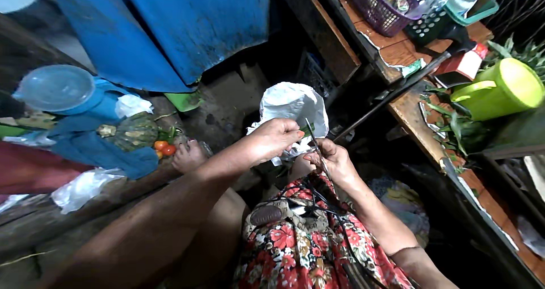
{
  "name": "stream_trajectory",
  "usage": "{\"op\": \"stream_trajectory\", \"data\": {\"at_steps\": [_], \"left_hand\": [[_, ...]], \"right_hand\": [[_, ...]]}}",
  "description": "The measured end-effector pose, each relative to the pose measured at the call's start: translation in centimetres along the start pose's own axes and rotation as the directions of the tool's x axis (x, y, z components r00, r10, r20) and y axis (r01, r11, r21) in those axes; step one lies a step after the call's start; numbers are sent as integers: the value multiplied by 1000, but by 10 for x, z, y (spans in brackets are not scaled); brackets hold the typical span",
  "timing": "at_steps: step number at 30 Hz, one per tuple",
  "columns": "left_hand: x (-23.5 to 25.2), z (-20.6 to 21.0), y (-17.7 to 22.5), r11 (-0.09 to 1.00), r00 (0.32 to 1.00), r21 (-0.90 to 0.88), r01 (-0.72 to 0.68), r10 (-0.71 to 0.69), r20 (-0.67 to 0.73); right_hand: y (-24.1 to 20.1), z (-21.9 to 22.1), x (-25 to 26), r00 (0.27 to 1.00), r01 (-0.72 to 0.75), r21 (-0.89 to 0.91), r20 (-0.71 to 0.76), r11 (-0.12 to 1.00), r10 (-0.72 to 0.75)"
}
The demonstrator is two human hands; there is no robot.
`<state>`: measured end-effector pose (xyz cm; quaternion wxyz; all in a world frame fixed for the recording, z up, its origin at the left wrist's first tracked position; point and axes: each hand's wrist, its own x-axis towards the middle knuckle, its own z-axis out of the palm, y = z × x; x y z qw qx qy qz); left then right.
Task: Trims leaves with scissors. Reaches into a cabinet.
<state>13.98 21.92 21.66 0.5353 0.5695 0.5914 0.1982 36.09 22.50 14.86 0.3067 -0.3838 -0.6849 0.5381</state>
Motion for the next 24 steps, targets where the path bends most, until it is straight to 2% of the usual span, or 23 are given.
{"op": "stream_trajectory", "data": {"at_steps": [6,9,12,14,17,20,24], "left_hand": [[2,0,-3,999,999,-6,-38,38,10],[2,0,-3,996,1000,-93,0,-1,-3],[1,0,0,983,1000,-182,6,-10,-17],[-1,0,4,984,1000,-178,-8,2,-30],[0,1,3,980,997,-187,-71,70,-11],[0,4,1,957,985,-245,-155,170,42],[2,8,-2,922,970,-324,-213,240,44]], "right_hand": [[8,0,4,997,-60,71,-52,996,64],[15,1,7,990,-85,92,-107,992,94],[15,0,7,988,-127,86,-79,988,134],[12,1,7,987,-149,60,-55,987,152],[6,4,5,987,-157,57,-23,986,158],[1,7,3,990,-144,98,10,985,144],[-4,9,2,995,-97,171,13,980,96]]}}
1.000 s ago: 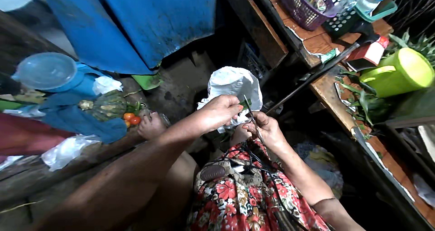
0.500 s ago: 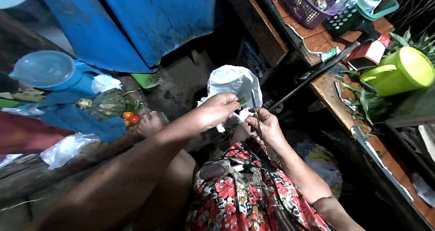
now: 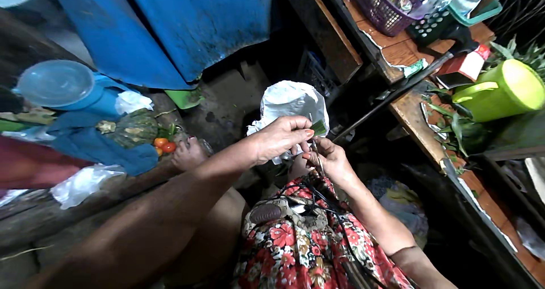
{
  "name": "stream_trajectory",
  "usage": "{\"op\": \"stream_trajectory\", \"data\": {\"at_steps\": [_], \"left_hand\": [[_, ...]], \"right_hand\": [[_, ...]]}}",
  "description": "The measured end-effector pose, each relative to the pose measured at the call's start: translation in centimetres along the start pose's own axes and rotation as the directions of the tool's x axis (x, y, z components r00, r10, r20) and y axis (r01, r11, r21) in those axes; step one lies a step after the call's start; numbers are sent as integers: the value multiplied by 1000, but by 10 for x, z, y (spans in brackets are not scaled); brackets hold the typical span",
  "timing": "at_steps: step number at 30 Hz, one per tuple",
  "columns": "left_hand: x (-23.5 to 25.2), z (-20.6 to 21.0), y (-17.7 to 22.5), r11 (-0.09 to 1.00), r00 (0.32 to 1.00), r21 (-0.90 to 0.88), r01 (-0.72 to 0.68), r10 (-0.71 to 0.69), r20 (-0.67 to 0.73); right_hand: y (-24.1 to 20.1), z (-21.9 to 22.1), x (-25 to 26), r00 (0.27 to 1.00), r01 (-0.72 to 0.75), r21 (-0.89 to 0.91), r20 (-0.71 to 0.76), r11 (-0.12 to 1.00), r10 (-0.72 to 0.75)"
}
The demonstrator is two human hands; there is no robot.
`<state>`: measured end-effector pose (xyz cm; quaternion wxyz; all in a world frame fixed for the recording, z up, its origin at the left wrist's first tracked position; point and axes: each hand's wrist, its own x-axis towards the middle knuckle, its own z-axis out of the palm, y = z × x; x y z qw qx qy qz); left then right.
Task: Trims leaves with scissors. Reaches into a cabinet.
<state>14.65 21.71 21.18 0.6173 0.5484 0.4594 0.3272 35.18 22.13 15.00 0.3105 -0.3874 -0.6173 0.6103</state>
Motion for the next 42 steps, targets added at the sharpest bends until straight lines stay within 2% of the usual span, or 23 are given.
{"op": "stream_trajectory", "data": {"at_steps": [4,9,12,15,17,21,23,29,35,42], "left_hand": [[1,2,-2,995,996,-94,-44,51,75],[-2,1,-2,984,989,-139,-114,126,82],[-4,-1,-3,975,985,-168,-145,158,67],[-4,-1,-2,978,990,-165,-129,138,42],[-4,-1,0,986,994,-128,-111,109,-25],[-2,-2,5,995,978,-88,42,-59,-198],[1,-5,3,993,968,-77,90,-105,-228],[1,-3,5,994,971,-31,101,-106,-212],[0,-1,5,986,980,45,159,-152,-128],[1,-5,4,981,974,53,189,-180,-135]], "right_hand": [[-4,3,-3,999,13,67,35,998,-15],[2,-6,-3,976,-22,356,209,934,-57],[5,-11,-4,961,-64,438,270,897,-63],[6,-10,-6,980,-50,400,194,915,-31],[7,-11,-6,991,-46,353,134,935,-2],[10,-20,-7,999,-10,296,44,955,-4],[10,-24,-8,999,19,264,39,964,-30],[9,-20,-8,997,44,182,55,982,-55],[2,-15,-7,999,35,136,33,990,-40],[3,-15,-8,999,38,80,2,996,-38]]}}
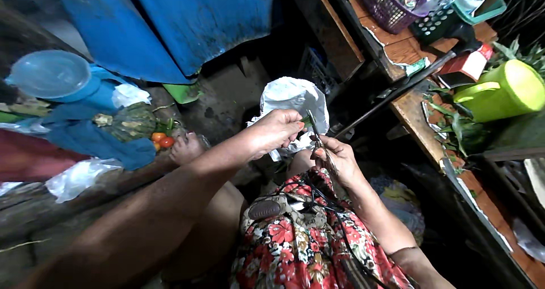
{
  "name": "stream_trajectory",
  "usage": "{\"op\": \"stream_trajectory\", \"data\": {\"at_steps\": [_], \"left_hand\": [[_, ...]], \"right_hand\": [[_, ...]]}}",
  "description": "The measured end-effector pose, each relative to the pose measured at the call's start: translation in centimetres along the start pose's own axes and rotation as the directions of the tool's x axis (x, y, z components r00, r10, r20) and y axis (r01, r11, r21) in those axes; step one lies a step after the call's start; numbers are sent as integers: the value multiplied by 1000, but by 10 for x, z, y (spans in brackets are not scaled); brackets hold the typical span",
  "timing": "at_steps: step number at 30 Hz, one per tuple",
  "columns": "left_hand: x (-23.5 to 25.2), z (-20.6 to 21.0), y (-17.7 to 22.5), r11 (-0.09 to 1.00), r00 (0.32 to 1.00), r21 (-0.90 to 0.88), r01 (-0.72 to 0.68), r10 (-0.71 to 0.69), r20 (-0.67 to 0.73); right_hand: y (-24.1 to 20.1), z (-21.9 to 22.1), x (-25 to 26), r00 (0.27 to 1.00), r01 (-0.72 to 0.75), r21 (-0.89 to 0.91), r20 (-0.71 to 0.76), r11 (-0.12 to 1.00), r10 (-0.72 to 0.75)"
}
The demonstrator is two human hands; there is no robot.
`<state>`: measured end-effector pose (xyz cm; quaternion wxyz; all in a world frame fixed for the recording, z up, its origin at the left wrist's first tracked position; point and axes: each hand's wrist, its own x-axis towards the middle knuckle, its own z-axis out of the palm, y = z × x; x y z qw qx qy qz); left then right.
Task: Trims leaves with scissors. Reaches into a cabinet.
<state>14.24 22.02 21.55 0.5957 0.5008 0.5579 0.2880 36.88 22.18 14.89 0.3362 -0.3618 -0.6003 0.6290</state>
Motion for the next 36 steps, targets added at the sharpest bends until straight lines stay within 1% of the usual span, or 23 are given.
{"op": "stream_trajectory", "data": {"at_steps": [6,14,19,23,28,32,36], "left_hand": [[1,0,-1,999,999,14,34,-34,-30],[1,0,-1,999,999,48,-6,8,-32],[2,2,0,997,999,71,28,-27,-24],[2,3,0,992,999,121,40,-40,-6],[1,2,0,984,999,176,31,-33,8],[1,2,5,966,999,255,48,-51,4],[2,0,4,956,998,288,51,-56,10]], "right_hand": [[1,-1,0,1000,-23,-32,-7,999,23],[5,-1,2,1000,-31,7,-3,1000,31],[5,-1,2,999,-34,-50,-11,998,33],[3,-1,2,999,-35,-82,-8,996,35],[3,0,0,1000,-1,-74,-13,997,0],[3,0,-1,1000,0,-62,-15,998,-1],[4,-1,-1,1000,8,-67,2,998,-8]]}}
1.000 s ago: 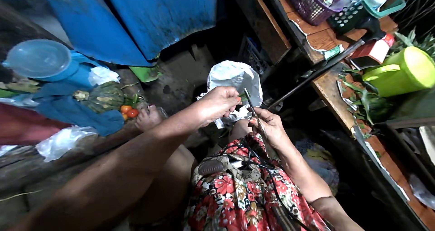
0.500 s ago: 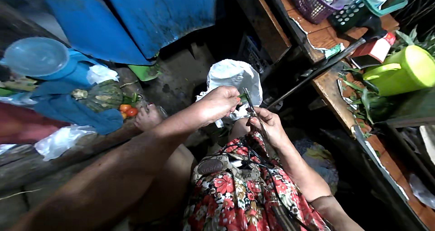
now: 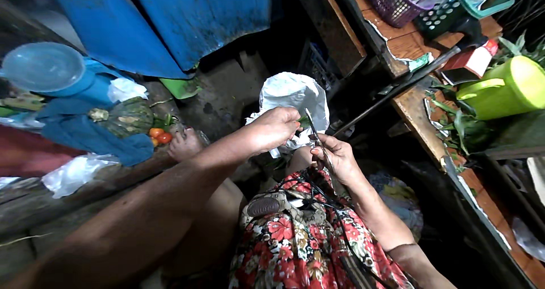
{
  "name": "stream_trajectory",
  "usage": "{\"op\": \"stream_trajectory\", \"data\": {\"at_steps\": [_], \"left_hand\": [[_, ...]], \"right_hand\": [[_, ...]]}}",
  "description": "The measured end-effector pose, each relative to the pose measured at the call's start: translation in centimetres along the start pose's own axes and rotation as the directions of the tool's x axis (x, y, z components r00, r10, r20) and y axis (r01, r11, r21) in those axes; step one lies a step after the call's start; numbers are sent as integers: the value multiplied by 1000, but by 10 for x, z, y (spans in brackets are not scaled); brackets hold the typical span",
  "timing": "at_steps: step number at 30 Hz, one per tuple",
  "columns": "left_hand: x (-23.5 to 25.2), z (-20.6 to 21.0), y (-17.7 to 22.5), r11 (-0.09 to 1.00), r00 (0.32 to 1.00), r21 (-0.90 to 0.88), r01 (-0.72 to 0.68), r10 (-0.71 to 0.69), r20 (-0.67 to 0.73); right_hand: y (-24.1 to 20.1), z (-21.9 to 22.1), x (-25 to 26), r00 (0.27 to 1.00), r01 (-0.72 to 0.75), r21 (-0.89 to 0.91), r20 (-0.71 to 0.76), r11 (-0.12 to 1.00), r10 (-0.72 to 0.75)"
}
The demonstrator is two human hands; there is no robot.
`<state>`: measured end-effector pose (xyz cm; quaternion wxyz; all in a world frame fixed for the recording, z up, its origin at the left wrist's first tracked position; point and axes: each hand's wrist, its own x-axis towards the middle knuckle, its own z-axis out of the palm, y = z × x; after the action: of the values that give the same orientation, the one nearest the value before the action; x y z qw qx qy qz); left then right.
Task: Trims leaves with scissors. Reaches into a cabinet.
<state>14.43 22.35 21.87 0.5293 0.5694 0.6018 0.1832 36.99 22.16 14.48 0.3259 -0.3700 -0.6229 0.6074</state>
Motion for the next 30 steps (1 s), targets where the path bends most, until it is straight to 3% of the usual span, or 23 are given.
{"op": "stream_trajectory", "data": {"at_steps": [7,14,24,30], "left_hand": [[1,1,-3,999,999,-11,-35,35,-26],[2,0,-6,989,990,-131,-68,51,-133],[-1,6,1,996,998,-60,-63,62,-20],[-2,4,3,998,998,-29,-53,53,-20]], "right_hand": [[3,0,3,995,-39,71,-90,997,45],[5,0,1,997,-55,48,-44,997,57],[-3,7,1,999,-15,-73,-31,997,13],[-2,7,2,998,33,-119,-43,992,-38]]}}
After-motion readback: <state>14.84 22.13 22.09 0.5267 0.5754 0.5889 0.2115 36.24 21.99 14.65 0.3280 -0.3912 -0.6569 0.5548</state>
